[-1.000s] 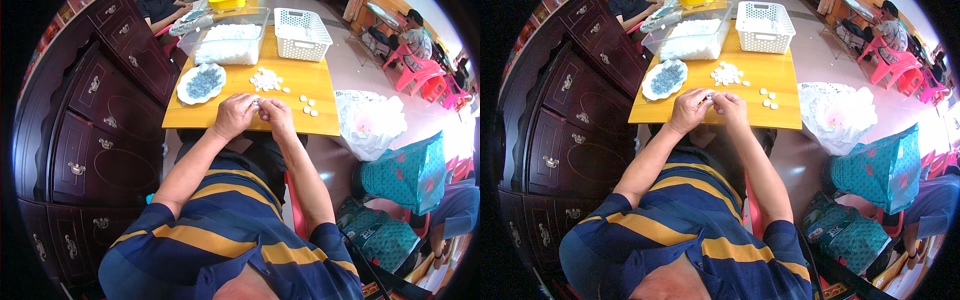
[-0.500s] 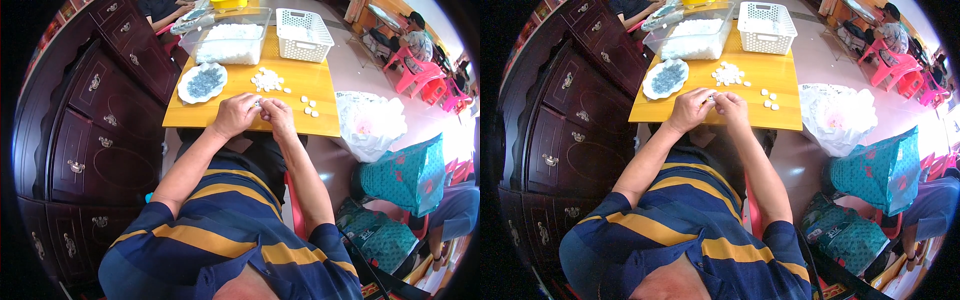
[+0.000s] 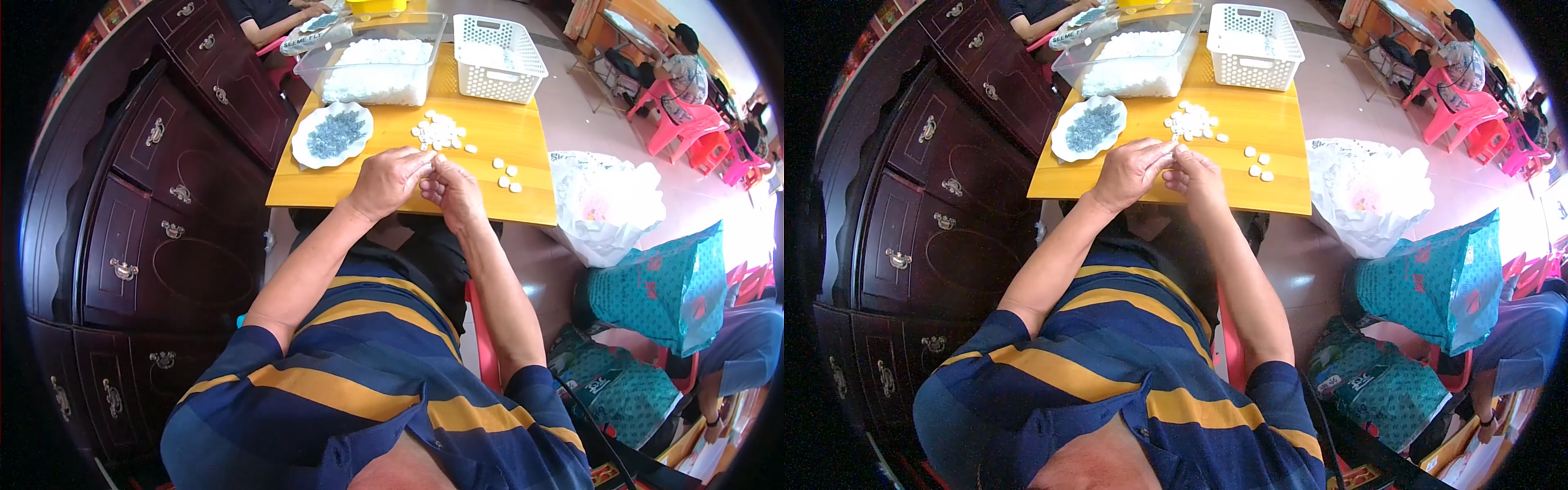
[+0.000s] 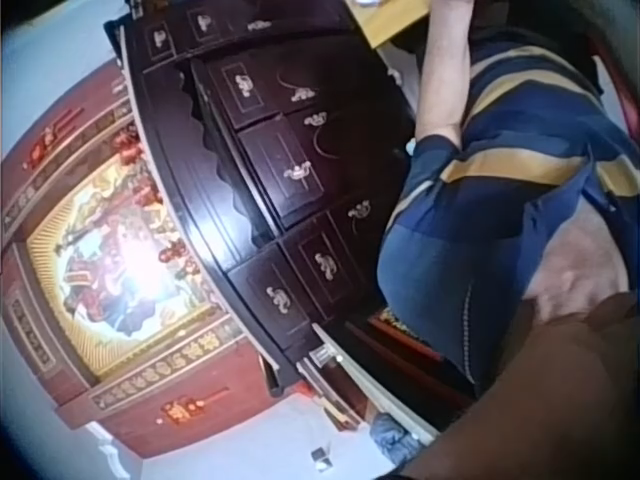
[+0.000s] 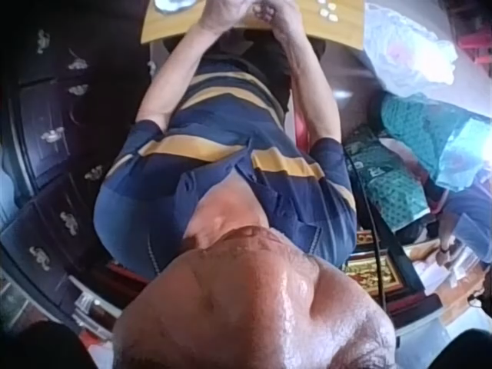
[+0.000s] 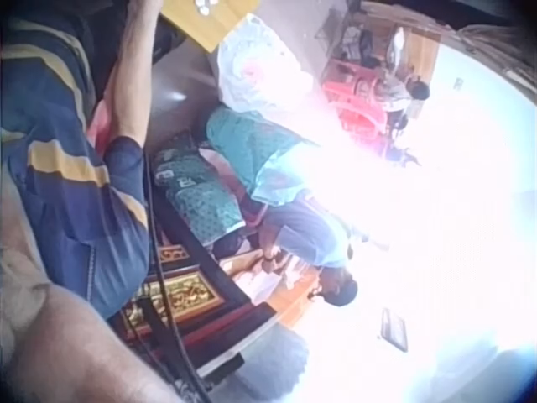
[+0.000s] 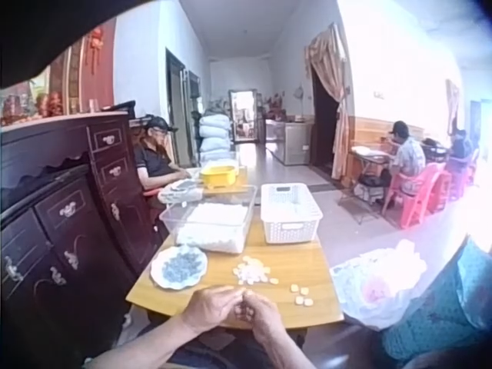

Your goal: Assemble small metal components into white plastic rings.

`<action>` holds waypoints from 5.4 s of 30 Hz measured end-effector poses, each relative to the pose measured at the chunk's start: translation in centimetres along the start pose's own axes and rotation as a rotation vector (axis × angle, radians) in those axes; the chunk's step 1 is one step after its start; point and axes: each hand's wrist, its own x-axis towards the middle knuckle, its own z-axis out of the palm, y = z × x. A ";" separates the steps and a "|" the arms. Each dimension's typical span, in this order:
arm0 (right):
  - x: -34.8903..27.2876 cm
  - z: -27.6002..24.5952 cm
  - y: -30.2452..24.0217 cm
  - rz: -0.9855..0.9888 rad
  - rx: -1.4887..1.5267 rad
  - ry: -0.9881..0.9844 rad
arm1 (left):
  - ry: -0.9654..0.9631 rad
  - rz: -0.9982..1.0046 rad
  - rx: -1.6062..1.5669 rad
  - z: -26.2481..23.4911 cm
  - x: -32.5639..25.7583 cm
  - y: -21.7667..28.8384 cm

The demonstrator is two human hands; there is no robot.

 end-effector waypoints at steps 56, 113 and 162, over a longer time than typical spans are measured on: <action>0.3 -7.9 -7.2 -0.601 -1.491 0.630 | -0.309 -0.173 0.194 8.1 2.7 -3.8; 2.8 -2.1 -0.2 -0.282 -0.732 0.015 | 0.070 -0.029 -0.090 3.0 -6.4 -1.4; -1.9 -1.8 0.0 -0.074 -0.081 0.041 | 0.113 -0.631 -0.922 5.3 -1.9 -0.4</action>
